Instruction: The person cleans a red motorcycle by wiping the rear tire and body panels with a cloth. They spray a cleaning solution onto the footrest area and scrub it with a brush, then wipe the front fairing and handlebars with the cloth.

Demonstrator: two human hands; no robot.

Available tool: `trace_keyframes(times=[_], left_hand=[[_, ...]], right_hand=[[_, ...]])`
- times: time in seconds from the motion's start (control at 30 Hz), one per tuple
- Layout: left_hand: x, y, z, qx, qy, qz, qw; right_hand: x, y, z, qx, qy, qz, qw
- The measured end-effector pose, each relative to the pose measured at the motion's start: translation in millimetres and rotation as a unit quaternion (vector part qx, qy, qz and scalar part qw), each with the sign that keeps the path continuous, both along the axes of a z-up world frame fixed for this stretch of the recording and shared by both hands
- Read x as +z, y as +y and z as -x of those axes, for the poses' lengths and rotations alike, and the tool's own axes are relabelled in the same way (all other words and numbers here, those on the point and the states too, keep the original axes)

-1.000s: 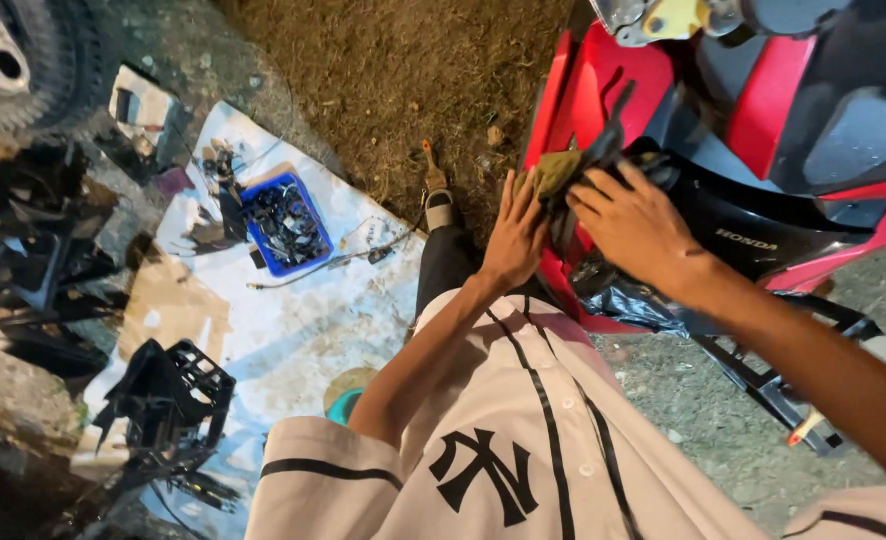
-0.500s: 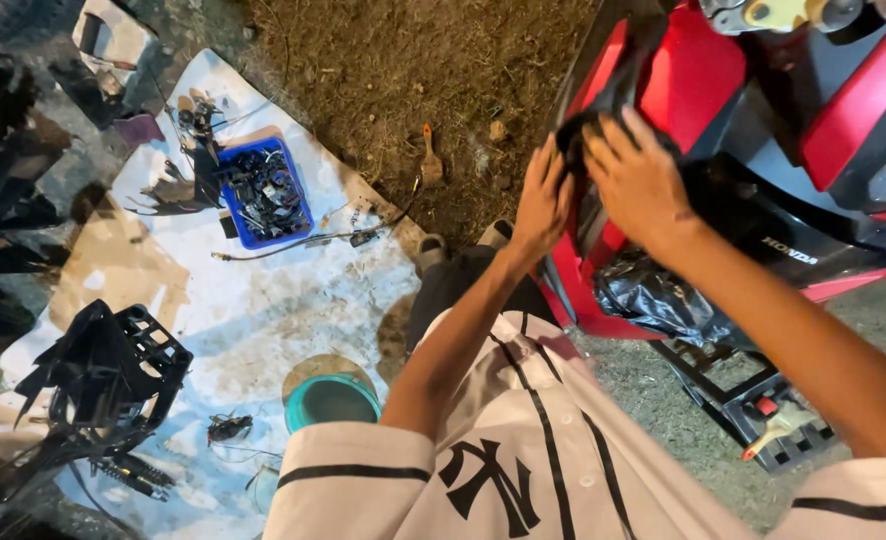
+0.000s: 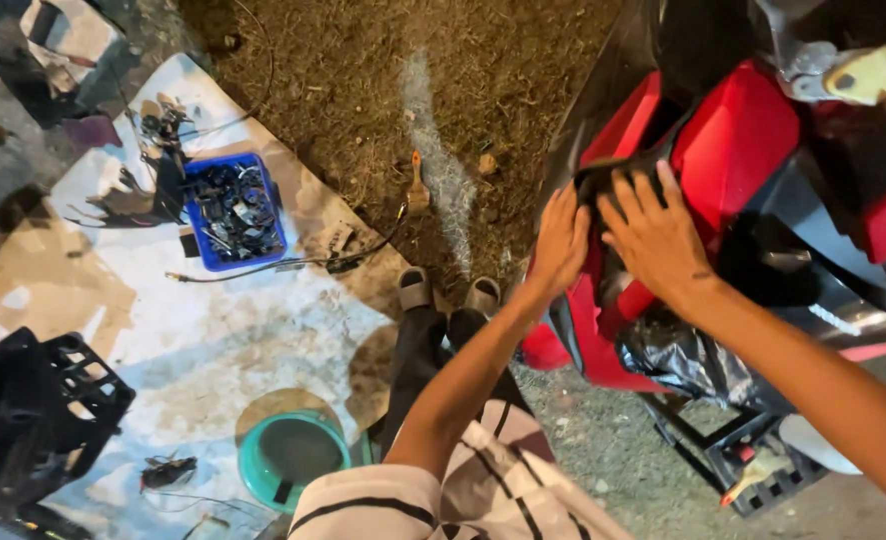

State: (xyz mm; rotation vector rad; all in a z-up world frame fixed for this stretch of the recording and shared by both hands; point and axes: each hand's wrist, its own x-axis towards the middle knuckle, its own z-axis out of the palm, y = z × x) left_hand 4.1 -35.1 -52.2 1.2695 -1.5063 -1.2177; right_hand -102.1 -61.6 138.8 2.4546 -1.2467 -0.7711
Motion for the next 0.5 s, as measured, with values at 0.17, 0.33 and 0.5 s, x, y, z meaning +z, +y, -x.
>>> trace_keyframes(times=[0.17,0.33,0.5], left_hand=[[-150,-110,63,-0.143,0.122,-0.133,0.973],[-144,-96,54,-0.160,0.171,-0.267,0.935],[-72,16,-23,-0.072,0.080,-0.117,0.987]], right_hand=[[-71,-81,12,-0.085,0.140,-0.026,0.986],[-102,-79,16,-0.182,0.175,-0.055,0.966],[-36,-12,-33,-0.030,0.138,-0.147,0.979]])
